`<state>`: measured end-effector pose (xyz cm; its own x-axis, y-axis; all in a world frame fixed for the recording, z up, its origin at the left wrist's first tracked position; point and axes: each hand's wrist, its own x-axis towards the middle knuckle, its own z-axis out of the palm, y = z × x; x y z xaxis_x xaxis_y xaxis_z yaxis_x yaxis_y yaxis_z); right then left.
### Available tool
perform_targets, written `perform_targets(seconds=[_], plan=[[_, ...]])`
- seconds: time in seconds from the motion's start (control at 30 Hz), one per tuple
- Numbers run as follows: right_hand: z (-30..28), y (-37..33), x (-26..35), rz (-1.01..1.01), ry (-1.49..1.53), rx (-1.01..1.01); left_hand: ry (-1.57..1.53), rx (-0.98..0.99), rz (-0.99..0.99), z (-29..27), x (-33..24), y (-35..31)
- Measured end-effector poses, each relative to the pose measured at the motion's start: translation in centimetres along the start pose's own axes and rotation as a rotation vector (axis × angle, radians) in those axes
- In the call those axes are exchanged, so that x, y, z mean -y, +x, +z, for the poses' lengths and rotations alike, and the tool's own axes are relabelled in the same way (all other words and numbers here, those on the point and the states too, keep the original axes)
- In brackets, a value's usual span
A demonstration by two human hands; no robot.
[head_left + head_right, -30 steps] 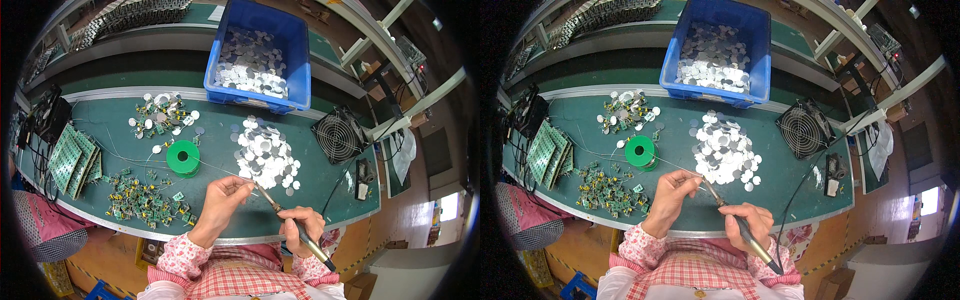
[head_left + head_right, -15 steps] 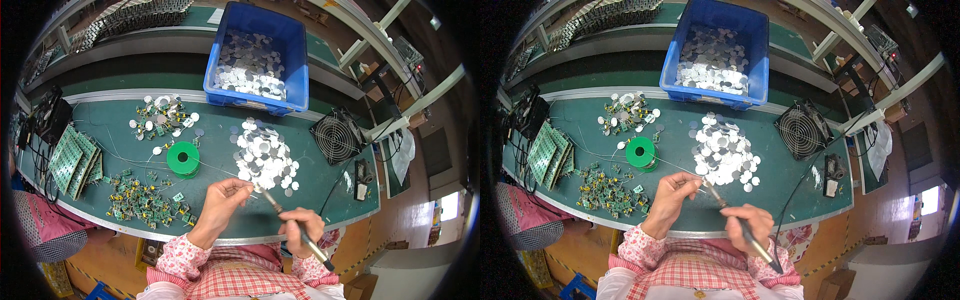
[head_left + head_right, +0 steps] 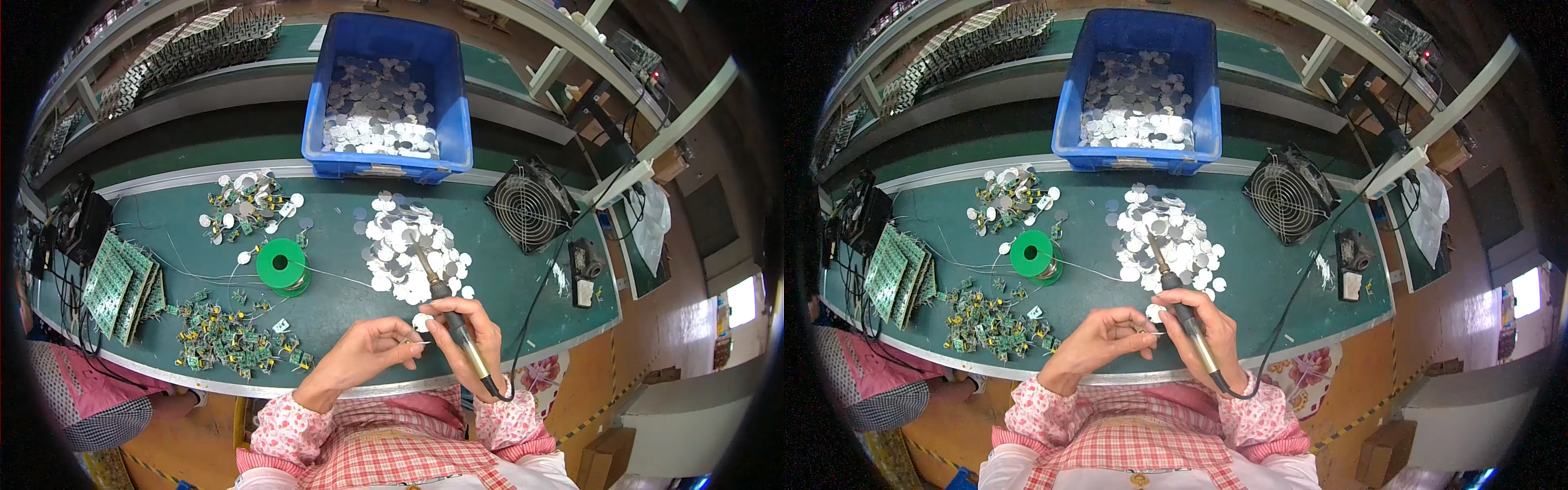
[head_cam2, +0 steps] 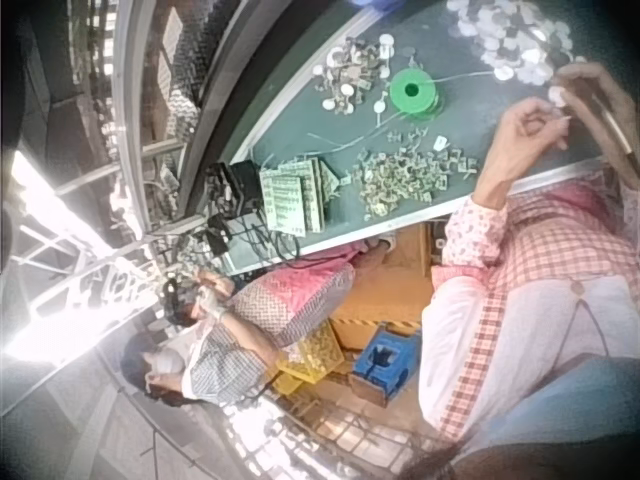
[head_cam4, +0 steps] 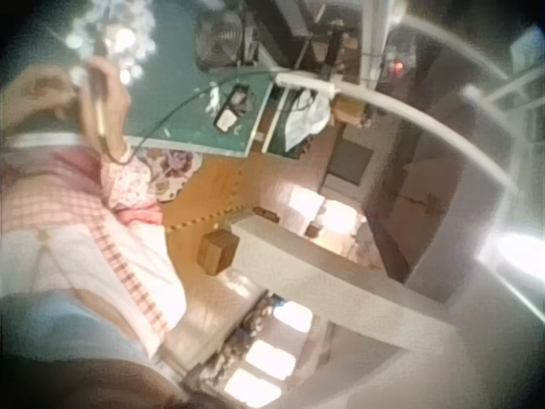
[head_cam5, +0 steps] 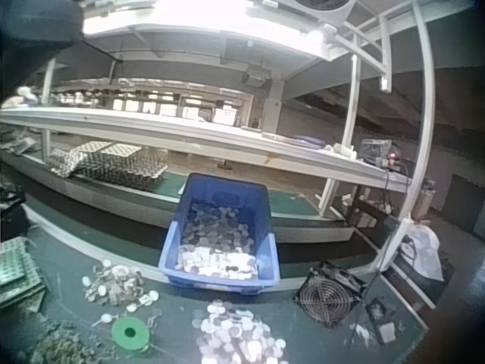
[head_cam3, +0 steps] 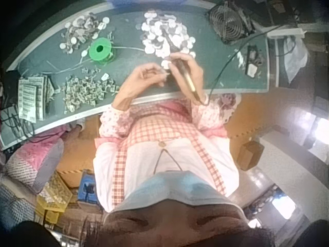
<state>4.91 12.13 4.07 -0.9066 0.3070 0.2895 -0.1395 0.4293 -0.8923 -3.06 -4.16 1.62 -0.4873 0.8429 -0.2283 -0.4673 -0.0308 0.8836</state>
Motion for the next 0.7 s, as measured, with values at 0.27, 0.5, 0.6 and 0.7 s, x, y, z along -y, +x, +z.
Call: perform_targets(seconds=[0.27, 0.5, 0.6, 0.7], plan=[[-1.2, 0.1, 0.4, -0.032, -0.061, 0.052, 0.0, -0.128, 0.026, 0.3, -0.3, 0.6], [-1.4, -0.1, 0.3, -0.041, -0.056, 0.065, 0.2, -0.167, 0.102, 0.4, -0.2, 0.5], [-1.4, 0.0, 0.3, -0.041, -0.064, 0.074, 0.312, -0.191, 0.154, 0.3, -0.1, 0.5], [-1.4, 0.0, 0.4, -0.032, -0.061, 0.078, 0.289, -0.22, 0.232, 0.4, 0.4, 0.6]])
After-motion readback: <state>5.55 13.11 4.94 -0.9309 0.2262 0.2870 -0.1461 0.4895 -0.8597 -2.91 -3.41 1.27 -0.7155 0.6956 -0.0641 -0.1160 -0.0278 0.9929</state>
